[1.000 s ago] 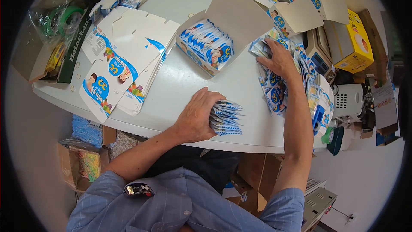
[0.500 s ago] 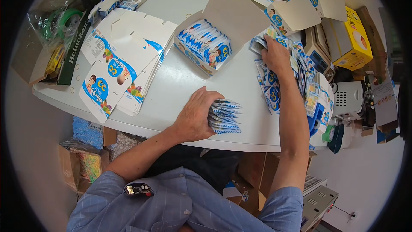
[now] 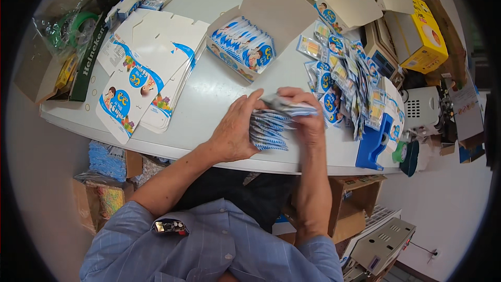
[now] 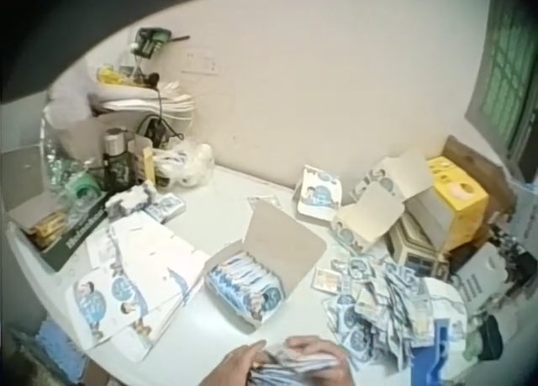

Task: Sorting and packaging small blue-and-white products into cardboard boxes on a white workbench.

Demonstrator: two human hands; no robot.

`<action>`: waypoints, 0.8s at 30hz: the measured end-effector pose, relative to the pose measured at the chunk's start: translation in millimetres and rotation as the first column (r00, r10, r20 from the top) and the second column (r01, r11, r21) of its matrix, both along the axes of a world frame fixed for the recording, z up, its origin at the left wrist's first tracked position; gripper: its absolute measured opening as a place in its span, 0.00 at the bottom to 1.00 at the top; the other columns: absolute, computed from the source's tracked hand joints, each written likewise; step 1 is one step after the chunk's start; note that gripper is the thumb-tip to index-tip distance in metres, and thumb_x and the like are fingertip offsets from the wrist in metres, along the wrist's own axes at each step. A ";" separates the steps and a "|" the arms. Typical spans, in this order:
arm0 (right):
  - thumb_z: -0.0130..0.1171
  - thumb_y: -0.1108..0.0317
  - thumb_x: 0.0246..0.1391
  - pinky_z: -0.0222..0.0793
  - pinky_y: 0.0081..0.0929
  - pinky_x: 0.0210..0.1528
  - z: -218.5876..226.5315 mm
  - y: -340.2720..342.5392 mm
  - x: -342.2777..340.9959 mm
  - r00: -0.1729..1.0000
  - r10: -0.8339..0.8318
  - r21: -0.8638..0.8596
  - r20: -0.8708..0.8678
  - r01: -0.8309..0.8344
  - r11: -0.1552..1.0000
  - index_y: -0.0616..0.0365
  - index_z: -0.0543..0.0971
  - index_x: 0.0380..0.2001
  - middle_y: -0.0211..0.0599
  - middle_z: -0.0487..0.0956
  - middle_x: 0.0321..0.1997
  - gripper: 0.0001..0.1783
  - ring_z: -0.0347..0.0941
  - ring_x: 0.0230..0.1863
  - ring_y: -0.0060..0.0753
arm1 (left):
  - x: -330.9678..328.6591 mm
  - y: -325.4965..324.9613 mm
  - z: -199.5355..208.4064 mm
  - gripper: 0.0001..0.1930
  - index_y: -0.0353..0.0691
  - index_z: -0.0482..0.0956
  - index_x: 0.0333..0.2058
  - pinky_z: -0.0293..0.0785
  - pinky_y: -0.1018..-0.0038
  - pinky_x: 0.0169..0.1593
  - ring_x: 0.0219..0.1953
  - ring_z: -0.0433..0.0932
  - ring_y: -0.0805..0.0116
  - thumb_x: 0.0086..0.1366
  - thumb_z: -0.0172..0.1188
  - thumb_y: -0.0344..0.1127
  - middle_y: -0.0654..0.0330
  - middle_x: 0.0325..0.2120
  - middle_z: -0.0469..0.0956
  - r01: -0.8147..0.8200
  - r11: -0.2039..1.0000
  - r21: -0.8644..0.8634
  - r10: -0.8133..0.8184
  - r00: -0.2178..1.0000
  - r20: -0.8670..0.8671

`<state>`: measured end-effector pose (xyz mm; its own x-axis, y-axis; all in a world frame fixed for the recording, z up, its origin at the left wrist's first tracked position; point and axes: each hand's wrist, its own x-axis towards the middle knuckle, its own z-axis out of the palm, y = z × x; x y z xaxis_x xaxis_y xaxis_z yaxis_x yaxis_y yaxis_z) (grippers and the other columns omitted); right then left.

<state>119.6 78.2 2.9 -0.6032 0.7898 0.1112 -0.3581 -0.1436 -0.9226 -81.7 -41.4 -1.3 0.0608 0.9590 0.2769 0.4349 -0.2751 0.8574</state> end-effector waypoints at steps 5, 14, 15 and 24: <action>0.56 0.72 0.33 0.59 0.33 0.72 14.9 -16.8 -15.1 0.990 0.015 -0.041 0.137 -0.010 0.999 0.66 0.75 0.54 0.45 0.77 0.60 0.36 0.72 0.63 0.38 | 0.6 -1.3 3.0 0.66 0.34 0.43 0.72 0.56 0.56 0.73 0.66 0.62 0.38 0.43 0.81 0.43 0.38 0.63 0.62 -0.043 0.999 -0.002 0.043 0.991 -0.125; 0.52 0.74 0.33 0.60 0.35 0.73 9.0 -16.1 -21.7 0.993 0.046 -0.015 0.110 -0.045 0.999 0.69 0.73 0.56 0.49 0.77 0.61 0.38 0.72 0.65 0.40 | 2.0 -3.1 5.3 0.67 0.33 0.39 0.73 0.58 0.55 0.72 0.68 0.61 0.38 0.44 0.81 0.42 0.36 0.66 0.59 -0.025 0.999 -0.025 0.023 0.997 -0.069; 0.52 0.74 0.33 0.60 0.35 0.73 8.9 -15.8 -22.5 0.993 0.047 -0.016 0.107 -0.046 0.999 0.69 0.73 0.56 0.49 0.77 0.61 0.38 0.72 0.65 0.40 | 1.7 -2.9 5.1 0.67 0.33 0.39 0.73 0.58 0.55 0.72 0.68 0.61 0.38 0.44 0.81 0.42 0.36 0.66 0.59 -0.026 0.999 -0.026 0.024 0.997 -0.072; 0.52 0.74 0.36 0.61 0.33 0.72 9.2 -15.3 -24.7 0.991 0.032 -0.027 0.129 -0.028 0.999 0.69 0.74 0.57 0.48 0.78 0.60 0.37 0.73 0.64 0.39 | 3.0 -1.6 6.8 0.73 0.36 0.35 0.75 0.58 0.59 0.72 0.70 0.61 0.44 0.39 0.83 0.41 0.43 0.70 0.57 -0.045 0.995 -0.088 0.038 0.996 -0.078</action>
